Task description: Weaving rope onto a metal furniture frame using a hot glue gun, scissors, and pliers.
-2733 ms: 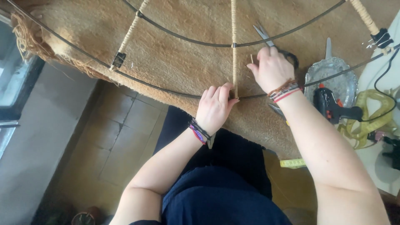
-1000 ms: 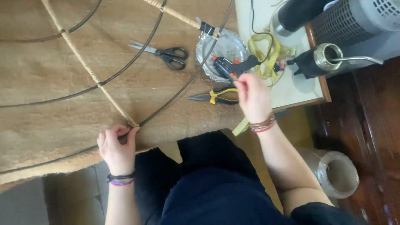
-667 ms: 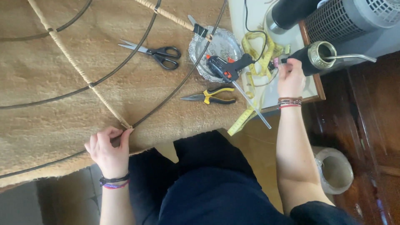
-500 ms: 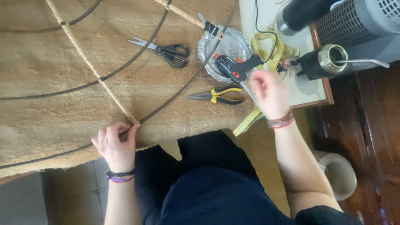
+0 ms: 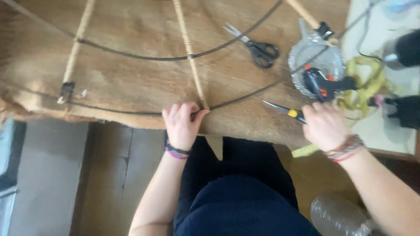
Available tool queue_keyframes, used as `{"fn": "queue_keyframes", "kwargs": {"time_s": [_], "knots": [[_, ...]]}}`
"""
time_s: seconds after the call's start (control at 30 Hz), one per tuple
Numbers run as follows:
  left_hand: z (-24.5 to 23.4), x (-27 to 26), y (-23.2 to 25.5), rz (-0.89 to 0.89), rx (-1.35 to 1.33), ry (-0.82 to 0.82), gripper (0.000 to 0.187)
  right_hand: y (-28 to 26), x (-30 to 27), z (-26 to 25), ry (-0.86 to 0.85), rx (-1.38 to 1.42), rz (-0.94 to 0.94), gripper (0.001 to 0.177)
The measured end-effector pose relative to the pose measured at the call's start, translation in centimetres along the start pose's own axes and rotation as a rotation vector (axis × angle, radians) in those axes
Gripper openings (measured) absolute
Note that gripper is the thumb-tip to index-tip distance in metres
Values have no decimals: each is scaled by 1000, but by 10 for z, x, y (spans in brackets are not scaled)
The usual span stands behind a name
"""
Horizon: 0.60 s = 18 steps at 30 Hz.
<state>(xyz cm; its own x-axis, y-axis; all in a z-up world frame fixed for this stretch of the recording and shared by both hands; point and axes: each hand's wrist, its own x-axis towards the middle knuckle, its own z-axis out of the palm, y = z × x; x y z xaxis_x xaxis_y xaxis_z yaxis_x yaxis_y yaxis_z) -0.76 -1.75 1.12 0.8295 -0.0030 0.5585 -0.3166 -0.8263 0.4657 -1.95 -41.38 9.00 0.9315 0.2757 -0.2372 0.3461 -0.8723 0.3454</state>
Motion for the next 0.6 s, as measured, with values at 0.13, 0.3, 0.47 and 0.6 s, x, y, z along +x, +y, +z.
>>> {"fn": "queue_keyframes", "kwargs": {"time_s": [0.13, 0.3, 0.47, 0.6], "knots": [[2, 0, -2, 14, 12, 51, 34, 9, 27, -54, -94, 130, -163, 33], [3, 0, -1, 49, -11, 85, 34, -51, 86, -110, 73, -4, -357, 25], [5, -1, -4, 63, -4, 83, 34, -76, 119, -87, 300, -183, -485, 27], [2, 0, -4, 86, -21, 74, 30, -86, 124, -89, 354, -200, -534, 31]]}}
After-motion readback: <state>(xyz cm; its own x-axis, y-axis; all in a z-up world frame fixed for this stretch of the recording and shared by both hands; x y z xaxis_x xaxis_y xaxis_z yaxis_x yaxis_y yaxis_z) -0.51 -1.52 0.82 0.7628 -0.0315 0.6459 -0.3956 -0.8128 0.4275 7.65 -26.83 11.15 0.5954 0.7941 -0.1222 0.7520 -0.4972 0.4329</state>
